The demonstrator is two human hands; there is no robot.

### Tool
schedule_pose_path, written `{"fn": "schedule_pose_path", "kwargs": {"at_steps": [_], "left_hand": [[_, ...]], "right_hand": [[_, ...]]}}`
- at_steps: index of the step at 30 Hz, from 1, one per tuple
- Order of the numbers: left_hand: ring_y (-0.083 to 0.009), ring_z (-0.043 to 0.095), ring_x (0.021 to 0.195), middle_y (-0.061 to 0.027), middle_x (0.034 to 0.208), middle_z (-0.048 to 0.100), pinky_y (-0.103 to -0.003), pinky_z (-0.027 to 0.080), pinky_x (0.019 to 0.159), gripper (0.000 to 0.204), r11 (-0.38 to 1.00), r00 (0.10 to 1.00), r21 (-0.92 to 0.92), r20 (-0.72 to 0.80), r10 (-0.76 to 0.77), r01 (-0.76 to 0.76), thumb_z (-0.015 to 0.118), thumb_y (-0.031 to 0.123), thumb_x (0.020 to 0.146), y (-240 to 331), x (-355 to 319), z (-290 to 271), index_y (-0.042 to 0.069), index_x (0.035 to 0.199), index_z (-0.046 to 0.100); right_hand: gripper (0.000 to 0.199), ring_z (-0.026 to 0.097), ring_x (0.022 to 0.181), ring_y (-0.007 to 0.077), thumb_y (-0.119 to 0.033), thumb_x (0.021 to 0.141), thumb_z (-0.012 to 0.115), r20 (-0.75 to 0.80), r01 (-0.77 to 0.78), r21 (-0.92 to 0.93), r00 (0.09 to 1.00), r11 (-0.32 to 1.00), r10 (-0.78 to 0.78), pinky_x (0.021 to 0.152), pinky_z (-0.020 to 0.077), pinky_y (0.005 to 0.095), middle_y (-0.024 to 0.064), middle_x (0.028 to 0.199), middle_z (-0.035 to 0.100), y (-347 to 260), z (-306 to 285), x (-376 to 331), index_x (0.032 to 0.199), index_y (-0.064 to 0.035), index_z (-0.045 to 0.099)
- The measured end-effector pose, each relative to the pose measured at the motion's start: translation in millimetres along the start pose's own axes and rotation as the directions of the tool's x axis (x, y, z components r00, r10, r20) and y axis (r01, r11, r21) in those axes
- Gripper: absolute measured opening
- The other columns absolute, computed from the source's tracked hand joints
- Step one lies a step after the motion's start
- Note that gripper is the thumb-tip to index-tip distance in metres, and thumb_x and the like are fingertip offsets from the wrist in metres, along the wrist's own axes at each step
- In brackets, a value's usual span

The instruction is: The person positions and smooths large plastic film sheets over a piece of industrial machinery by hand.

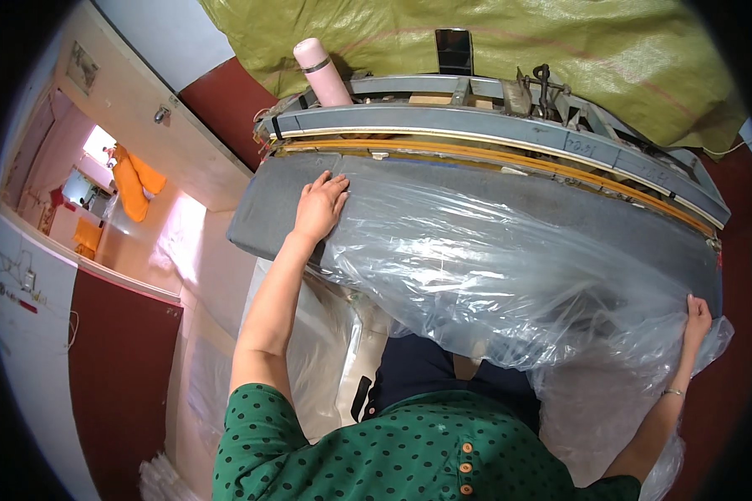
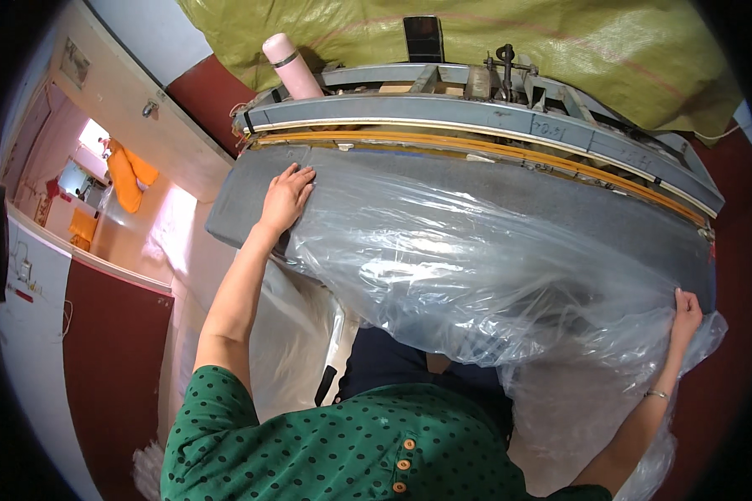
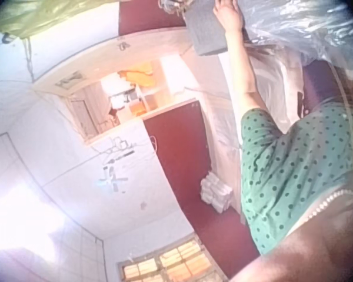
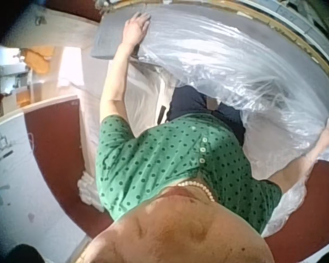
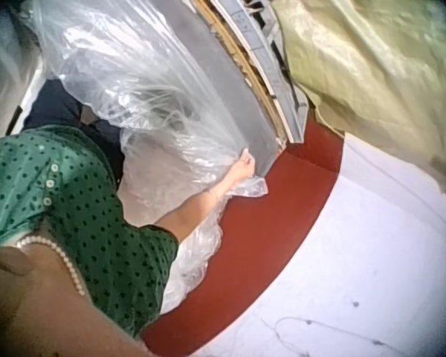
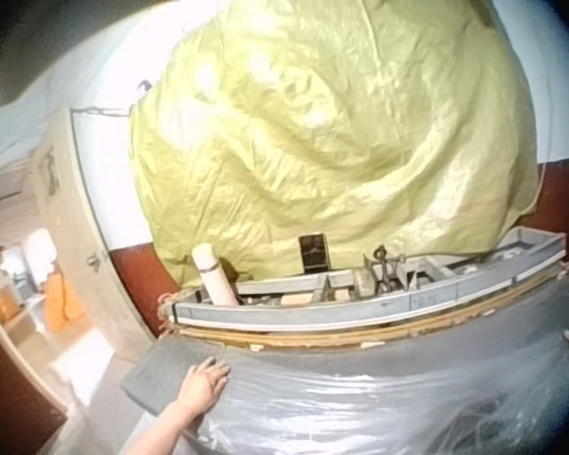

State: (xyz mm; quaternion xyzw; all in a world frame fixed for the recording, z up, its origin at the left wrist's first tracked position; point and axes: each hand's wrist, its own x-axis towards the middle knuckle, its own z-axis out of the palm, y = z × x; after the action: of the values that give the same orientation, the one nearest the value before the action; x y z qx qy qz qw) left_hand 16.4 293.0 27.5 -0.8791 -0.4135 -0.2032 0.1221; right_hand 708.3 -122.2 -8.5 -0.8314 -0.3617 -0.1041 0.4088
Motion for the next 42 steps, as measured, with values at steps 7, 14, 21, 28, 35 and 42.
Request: {"fn": "schedule_pose_path", "kwargs": {"at_steps": [7, 14, 21, 28, 35, 42], "left_hand": [[-0.0279, 0.054, 0.084, -0.0102, 0.081, 0.061, -0.041, 0.042, 0.075, 0.02, 0.845, 0.851, -0.165, -0.054, -0.523, 0.509, 0.062, 0.025, 0.072, 13, 39, 28, 0.006, 0.08, 0.063], [-0.0328, 0.054, 0.075, -0.0152, 0.081, 0.056, -0.04, 0.043, 0.069, 0.015, 0.751, 0.719, -0.34, -0.243, -0.651, 0.566, 0.056, 0.018, 0.077, 20, 56, 53, 0.003, 0.08, 0.055], [-0.0306, 0.051, 0.068, -0.0179, 0.072, 0.053, -0.038, 0.041, 0.065, 0.016, 0.64, 0.522, -0.571, -0.385, -0.761, 0.513, 0.046, 0.016, 0.082, -11, 70, 66, 0.001, 0.078, 0.047], [-0.0242, 0.051, 0.065, -0.0139, 0.071, 0.055, -0.034, 0.042, 0.065, 0.018, 0.591, 0.522, -0.629, -0.323, -0.79, 0.505, 0.052, 0.018, 0.079, -51, 89, 89, 0.0, 0.075, 0.049], [-0.0315, 0.055, 0.073, -0.0178, 0.079, 0.057, -0.038, 0.042, 0.07, 0.017, 0.567, 0.429, -0.563, -0.371, -0.823, 0.601, 0.051, 0.015, 0.077, -39, 98, 83, -0.001, 0.08, 0.047], [-0.0397, 0.053, 0.081, -0.0248, 0.088, 0.054, -0.043, 0.041, 0.074, 0.016, 0.465, 0.289, -0.571, -0.375, -0.881, 0.677, 0.042, 0.008, 0.078, -32, 103, 79, -0.004, 0.088, 0.041]], "right_hand": [[0.022, 0.037, 0.063, 0.0036, -0.02, 0.081, 0.06, 0.067, -0.125, 0.229, 0.991, 0.965, 0.113, 0.058, 0.031, 0.0173, -0.0067, 0.065, 0.043, -2, -16, -9, 0.07, -0.0016, 0.055], [0.02, 0.044, 0.07, 0.0047, -0.024, 0.083, 0.056, -0.003, -0.325, 0.605, 0.912, 0.727, 0.41, 0.065, 0.0359, 0.0182, -0.0051, 0.074, 0.052, 12, -4, 26, 0.085, -0.0039, 0.06], [0.019, 0.045, 0.064, 0.0064, -0.025, 0.083, 0.056, -0.318, -0.006, 0.19, 0.946, 0.982, 0.068, 0.061, 0.0386, 0.0208, -0.001, 0.068, 0.052, -31, 98, 82, 0.084, -0.0053, 0.058], [0.021, 0.046, 0.062, 0.0067, -0.021, 0.08, 0.061, -0.29, -0.032, 0.345, 0.947, 0.938, 0.139, 0.06, 0.0397, 0.0208, -0.0003, 0.067, 0.054, -65, 140, 109, 0.077, -0.0011, 0.054], [0.02, 0.051, 0.059, 0.0102, -0.019, 0.077, 0.061, -0.357, -0.123, 0.154, 0.918, 0.98, 0.171, 0.058, 0.0414, 0.0226, 0.0021, 0.066, 0.055, -46, 142, 118, 0.08, -0.0015, 0.052], [0.015, 0.05, 0.054, 0.0113, -0.017, 0.082, 0.05, -0.268, -0.216, 0.517, 0.878, 0.828, 0.397, 0.049, 0.0396, 0.0239, 0.0064, 0.067, 0.055, -51, 131, 116, 0.089, -0.0032, 0.048]]}}
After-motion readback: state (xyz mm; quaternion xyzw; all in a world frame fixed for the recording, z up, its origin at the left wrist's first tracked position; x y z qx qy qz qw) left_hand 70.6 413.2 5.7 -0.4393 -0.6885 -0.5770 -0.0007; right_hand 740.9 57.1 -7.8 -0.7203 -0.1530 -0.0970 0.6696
